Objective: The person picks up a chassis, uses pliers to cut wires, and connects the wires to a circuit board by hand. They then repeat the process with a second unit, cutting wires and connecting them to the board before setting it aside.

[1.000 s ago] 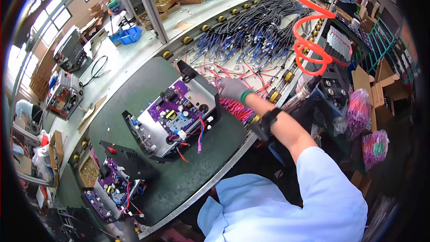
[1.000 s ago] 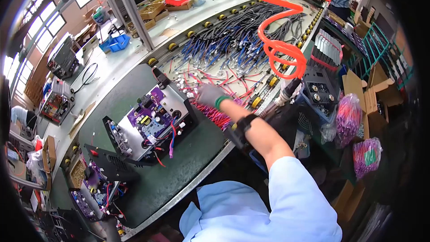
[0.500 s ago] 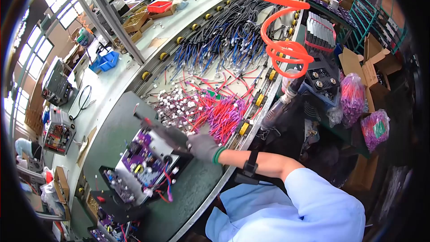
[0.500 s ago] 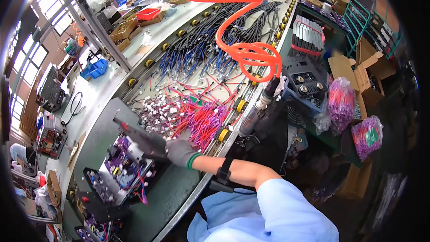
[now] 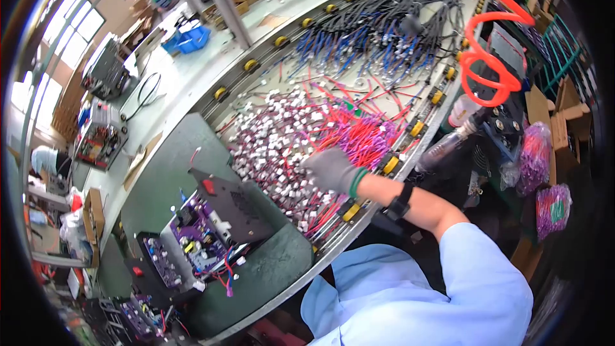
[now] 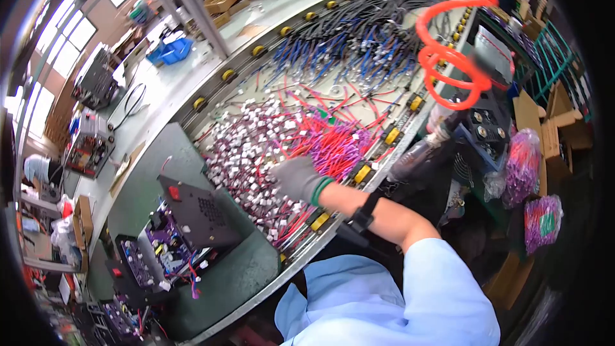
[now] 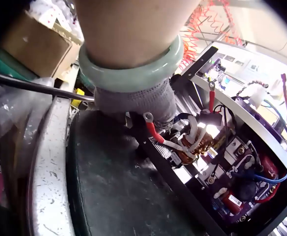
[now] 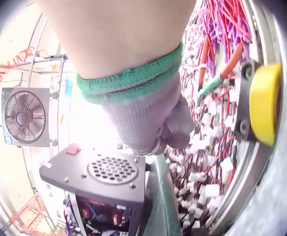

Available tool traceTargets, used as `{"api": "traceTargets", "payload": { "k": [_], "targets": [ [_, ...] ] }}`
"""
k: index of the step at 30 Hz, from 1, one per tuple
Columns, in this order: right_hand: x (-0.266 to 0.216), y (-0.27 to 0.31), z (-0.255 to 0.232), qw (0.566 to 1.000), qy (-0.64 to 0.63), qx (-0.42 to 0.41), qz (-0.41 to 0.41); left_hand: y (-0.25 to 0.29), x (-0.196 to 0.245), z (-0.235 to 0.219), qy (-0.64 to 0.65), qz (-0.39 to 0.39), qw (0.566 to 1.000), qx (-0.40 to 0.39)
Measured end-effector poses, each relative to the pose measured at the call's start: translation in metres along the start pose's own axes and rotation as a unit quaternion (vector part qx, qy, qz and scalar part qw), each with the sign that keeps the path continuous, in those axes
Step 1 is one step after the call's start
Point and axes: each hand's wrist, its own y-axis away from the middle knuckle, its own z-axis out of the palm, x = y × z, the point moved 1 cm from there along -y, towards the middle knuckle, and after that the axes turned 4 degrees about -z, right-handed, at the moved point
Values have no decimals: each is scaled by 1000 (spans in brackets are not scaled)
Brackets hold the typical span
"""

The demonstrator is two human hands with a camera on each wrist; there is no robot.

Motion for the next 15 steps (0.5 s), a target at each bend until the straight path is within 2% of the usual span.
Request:
{"api": "traceTargets", "payload": {
  "k": [2,5,6,8,9,10,11,12,13,14,15],
  "targets": [
    [13,3,1,995,95,-42,11,19,-19,-21,-19,-6,1000,20],
    [28,1,31,990,136,-20,-25,43,-47,-48,-44,-7,998,51],
    [26,0,26,990,134,-21,-40,53,-59,-60,-54,-8,996,65],
    [25,-1,12,1000,15,-14,23,82,-81,-92,-78,-16,992,96],
    [31,-3,7,1000,-8,0,24,105,-91,-109,-90,-25,989,113],
    [40,-2,5,999,-33,12,27,117,-178,-129,-105,-33,986,128],
    [59,-3,10,991,-116,61,37,120,-146,-117,45,-6,990,135],
    [78,-6,15,973,-199,104,48,137,-103,-104,37,-21,987,154],
    [86,-5,7,939,-307,148,46,151,-48,-96,291,-116,941,127],
    [85,-1,-9,890,-410,190,51,154,9,-103,89,-38,987,132],
    [71,8,-33,868,-446,214,46,162,-24,-93,174,-120,971,113]
  ]
}}
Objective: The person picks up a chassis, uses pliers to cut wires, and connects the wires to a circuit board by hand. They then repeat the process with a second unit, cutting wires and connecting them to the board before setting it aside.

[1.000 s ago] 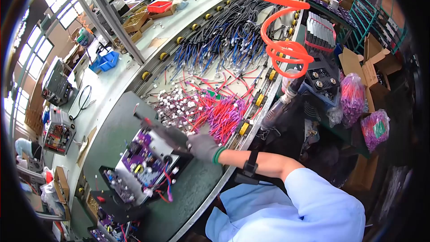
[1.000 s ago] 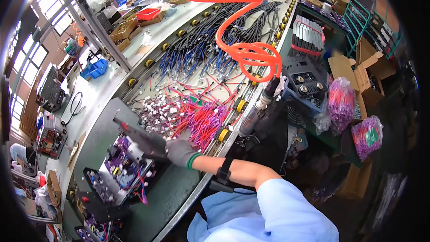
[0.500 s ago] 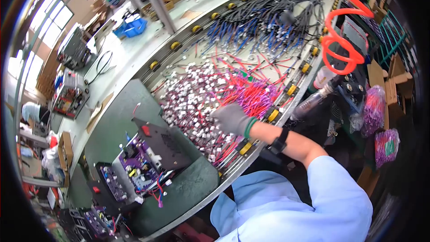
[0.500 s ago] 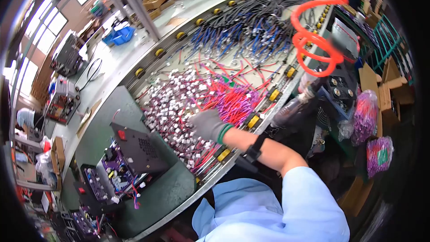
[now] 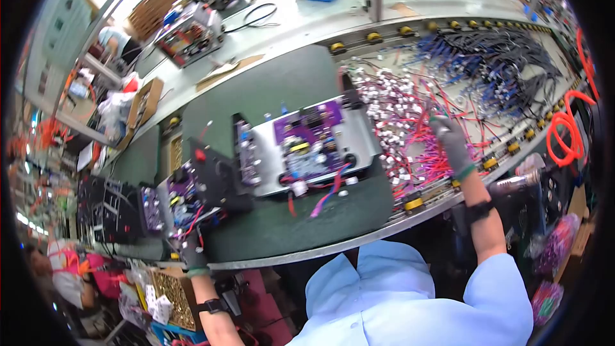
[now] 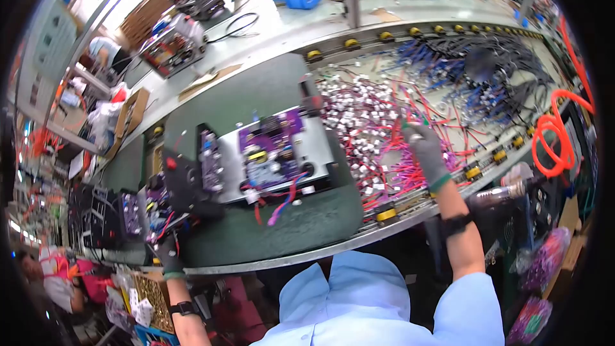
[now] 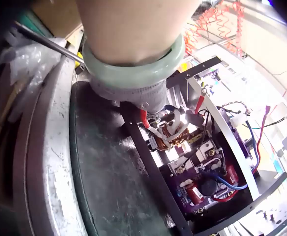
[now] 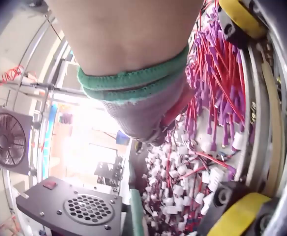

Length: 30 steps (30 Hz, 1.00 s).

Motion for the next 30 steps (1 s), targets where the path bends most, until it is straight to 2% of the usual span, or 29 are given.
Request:
{"api": "traceTargets", "payload": {
  "k": [1,3,4,5,7,8,9,11,12,13,14,15,16,17,18,19,20,21,22,23,24,25,27,28,29,30],
  "targets": [
    [-31,6,-8,999,-41,22,-6,0,-34,0,78,-92,993,-13],
    [-64,20,-31,998,-29,-53,1,45,67,41,137,-61,989,5],
    [-78,33,-34,997,14,-79,5,42,36,52,155,-8,986,59],
    [-90,47,-38,993,59,-103,9,58,61,59,15,-33,996,81],
    [-112,79,-36,977,103,-186,6,72,86,80,79,-172,979,78],
    [-117,95,-26,957,201,-193,-85,83,99,92,105,-184,976,57],
    [-120,111,-12,919,292,-198,-176,98,131,107,90,-156,982,56],
    [-112,130,16,870,352,-236,-252,106,128,121,41,-216,974,56],
    [-102,136,29,868,345,-246,-258,108,130,126,72,-220,973,5],
    [-91,141,41,831,399,-273,-274,111,133,132,103,-222,968,-47],
    [-86,144,50,790,453,-296,-288,116,139,137,105,-161,980,-44],
    [-92,143,57,788,449,-301,-294,119,145,142,107,-98,989,-42],
    [-101,139,62,768,494,-316,-258,120,148,144,110,-67,990,-50],
    [-106,136,65,743,540,-329,-221,121,150,146,121,-114,985,-39],
    [-89,129,58,707,576,-374,-170,119,150,145,124,-116,985,-33],
    [-92,127,54,703,576,-378,-175,118,149,143,126,-103,986,-37],
    [-98,126,50,675,586,-410,-181,117,148,142,129,-89,987,-40],
    [-102,125,48,645,595,-441,-187,116,145,142,235,-87,966,-59],
    [-102,130,46,646,594,-411,-247,117,142,139,207,-107,971,-54],
    [-98,134,47,643,590,-418,-252,116,143,136,177,-127,975,-49],
    [-95,136,46,665,576,-414,-234,114,144,134,138,-125,981,-56],
    [-92,139,46,685,563,-411,-214,115,142,135,162,-135,976,-53],
    [-92,147,48,696,548,-404,-228,117,134,135,131,-59,988,-58],
    [-101,151,50,719,517,-418,-202,124,129,133,132,-60,988,-57],
    [-106,155,55,740,485,-431,-176,136,134,127,19,33,998,45],
    [-107,157,61,739,484,-433,-176,148,144,122,-96,125,977,143]
  ]
}}
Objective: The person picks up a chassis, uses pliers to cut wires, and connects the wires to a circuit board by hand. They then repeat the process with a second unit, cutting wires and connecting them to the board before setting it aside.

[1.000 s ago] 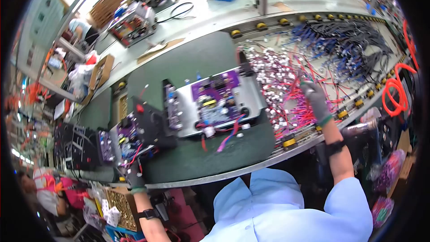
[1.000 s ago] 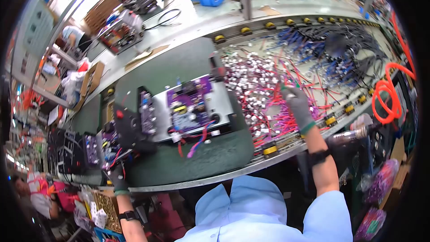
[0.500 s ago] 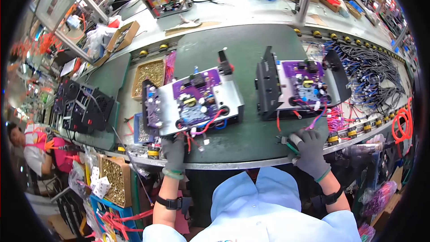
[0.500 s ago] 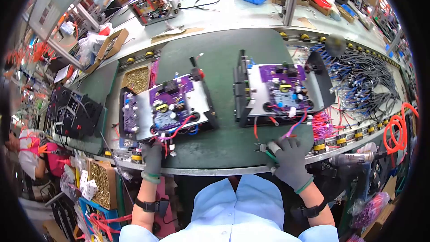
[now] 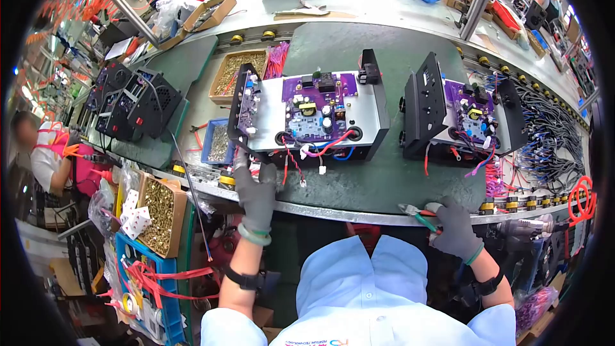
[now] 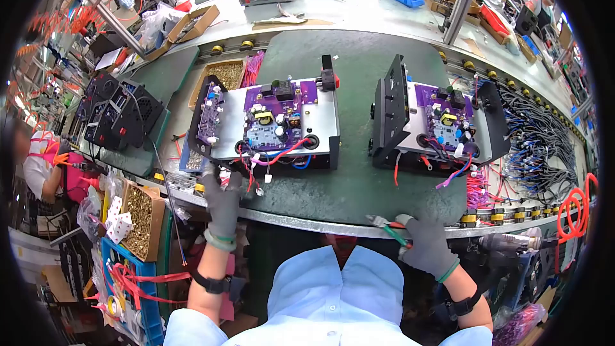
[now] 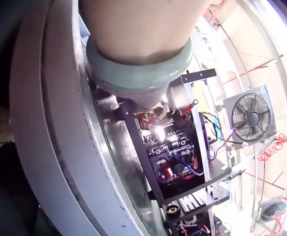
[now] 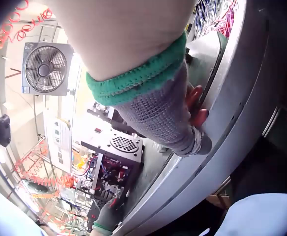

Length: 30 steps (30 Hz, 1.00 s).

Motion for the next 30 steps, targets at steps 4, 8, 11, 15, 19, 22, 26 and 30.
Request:
{"api": "traceTargets", "payload": {
  "k": [4,8,11,15,19,22,26,30],
  "targets": [
    [-35,-27,12,970,-219,56,-84,19,46,-21,175,-60,979,-84],
    [-76,-89,18,948,-248,112,-164,14,48,40,267,-130,952,-71],
    [-100,-120,14,961,-188,132,-153,7,36,52,312,-153,935,-69],
    [-115,-136,14,975,-161,104,-114,-11,40,18,305,-212,906,-205],
    [-123,-142,19,983,-129,89,-97,-15,52,-1,304,-193,895,-261],
    [-122,-144,25,982,-137,94,-87,-14,52,-4,251,-187,911,-269],
    [-117,-145,31,972,-196,94,-88,-1,39,5,449,-233,823,-260],
    [-116,-139,29,977,-193,68,-64,5,44,17,526,-286,774,-204]
  ]
}}
